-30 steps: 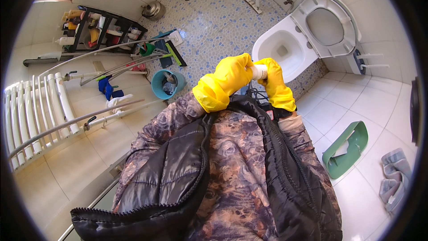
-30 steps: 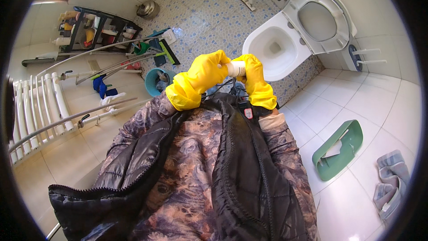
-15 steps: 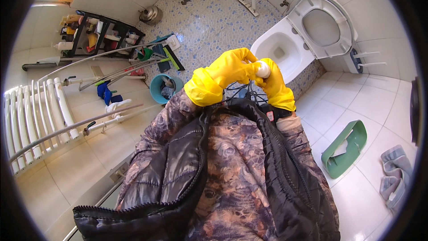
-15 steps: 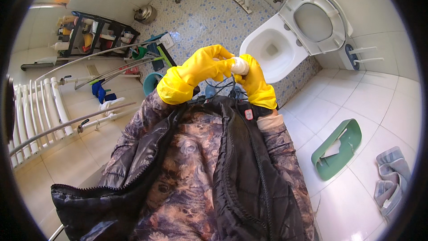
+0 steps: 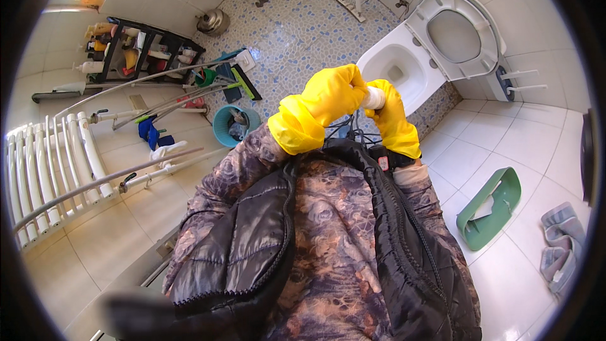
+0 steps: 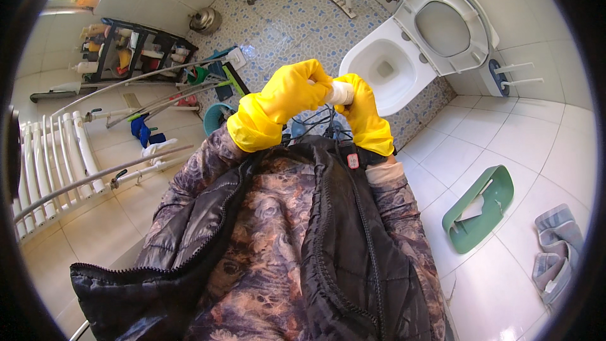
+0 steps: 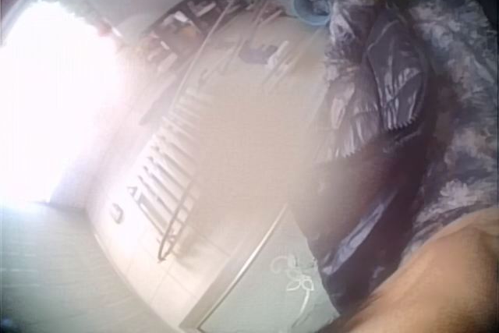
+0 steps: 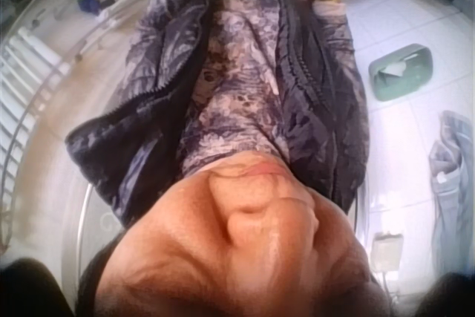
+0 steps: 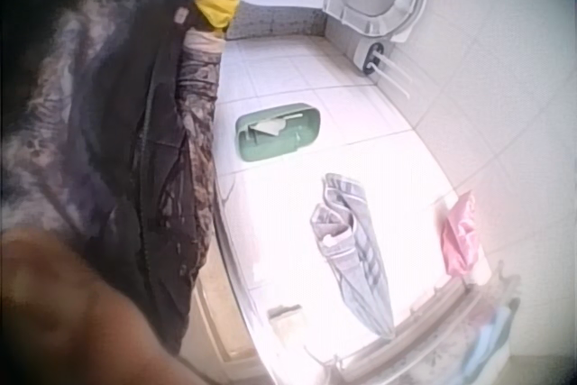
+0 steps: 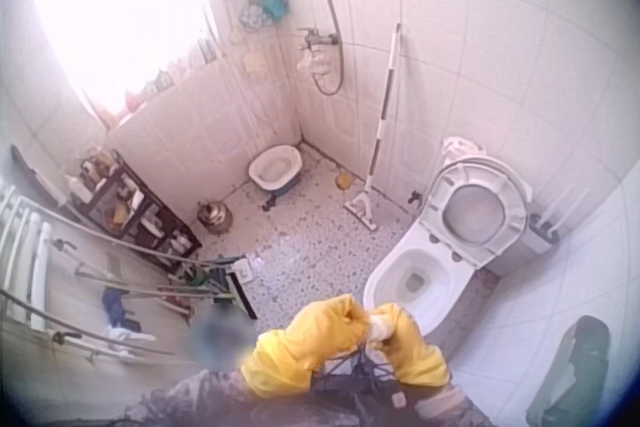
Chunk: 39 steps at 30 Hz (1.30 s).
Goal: The person moves a blue stool, then picks up a yellow basin and a white bottle from a cluttered counter. They rinse the basin under the sink faucet, pour out the water, and place the basin aside. The person opens the white bottle, pours some of its contents into the toilet bowl, closes the bottle, and places it on a shelf. They rinse their gloved hands under the faucet, then move a red watering can and a beige basin on the floor before rinsing their hands again.
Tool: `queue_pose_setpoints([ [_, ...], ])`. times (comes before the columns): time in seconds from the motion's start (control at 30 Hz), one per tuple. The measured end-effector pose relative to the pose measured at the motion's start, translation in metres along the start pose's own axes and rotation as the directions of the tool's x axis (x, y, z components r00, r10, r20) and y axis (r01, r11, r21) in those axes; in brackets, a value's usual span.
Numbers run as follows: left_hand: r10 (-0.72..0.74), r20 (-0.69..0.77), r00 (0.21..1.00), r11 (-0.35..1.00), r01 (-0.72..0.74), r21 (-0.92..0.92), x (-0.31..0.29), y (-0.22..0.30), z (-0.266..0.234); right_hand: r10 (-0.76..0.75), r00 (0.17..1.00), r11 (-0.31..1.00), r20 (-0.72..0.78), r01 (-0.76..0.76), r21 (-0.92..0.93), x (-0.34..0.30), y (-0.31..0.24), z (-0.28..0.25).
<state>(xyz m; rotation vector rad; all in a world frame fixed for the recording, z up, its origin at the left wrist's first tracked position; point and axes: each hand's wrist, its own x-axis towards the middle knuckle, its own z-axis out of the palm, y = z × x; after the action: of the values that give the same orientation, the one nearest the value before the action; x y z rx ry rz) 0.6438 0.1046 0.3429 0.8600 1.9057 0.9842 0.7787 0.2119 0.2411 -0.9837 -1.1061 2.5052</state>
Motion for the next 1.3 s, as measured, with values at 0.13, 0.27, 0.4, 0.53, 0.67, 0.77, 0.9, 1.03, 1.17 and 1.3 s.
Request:
queue_pose_setpoints([
  [0.13,-0.084,0.039,0.996,0.996,0.083,0.021,-0.002,-0.010,0.005,-0.077,0.997,0.968,-0.002,0.075,-0.241,-0.011,0.001,0.001],
  [0.27,0.189,-0.064,0.980,0.944,-0.163,0.288,0.000,-0.023,0.018,-0.022,0.998,0.986,-0.058,0.012,-0.166,-0.017,0.004,-0.002],
  [0.4,0.307,-0.089,0.948,0.851,-0.231,0.471,0.008,-0.027,0.029,-0.061,0.994,0.983,-0.085,0.045,-0.177,-0.015,0.007,-0.007],
  [0.53,0.121,0.004,0.993,0.972,-0.119,0.203,0.024,-0.017,0.025,-0.071,0.992,0.997,-0.107,0.067,-0.036,-0.007,0.006,-0.015],
  [0.67,-0.008,0.148,0.989,0.966,0.045,-0.256,0.031,-0.006,0.025,-0.111,0.993,0.988,-0.044,0.115,0.101,-0.001,0.005,-0.033],
  [0.77,0.001,0.178,0.984,0.873,0.086,-0.479,0.035,-0.003,0.029,-0.008,0.999,0.910,-0.038,0.023,0.414,0.000,0.006,-0.050],
  [0.9,-0.032,0.165,0.986,0.834,0.117,-0.539,0.052,-0.007,0.039,-0.149,0.958,0.899,-0.245,0.234,0.371,-0.004,0.008,-0.069],
  [1.03,-0.052,0.148,0.988,0.841,0.123,-0.527,0.075,-0.013,0.052,-0.295,0.807,0.948,-0.512,0.315,-0.050,0.005,-0.007,-0.102],
  [1.17,-0.078,0.117,0.990,0.813,0.131,-0.567,0.089,-0.024,0.062,-0.679,0.583,0.608,-0.446,0.107,-0.787,0.046,-0.020,-0.149],
  [1.3,-0.133,0.093,0.987,0.787,0.162,-0.595,0.088,-0.036,0.063,-0.822,0.546,0.163,-0.162,-0.048,-0.986,0.081,-0.007,-0.177],
])
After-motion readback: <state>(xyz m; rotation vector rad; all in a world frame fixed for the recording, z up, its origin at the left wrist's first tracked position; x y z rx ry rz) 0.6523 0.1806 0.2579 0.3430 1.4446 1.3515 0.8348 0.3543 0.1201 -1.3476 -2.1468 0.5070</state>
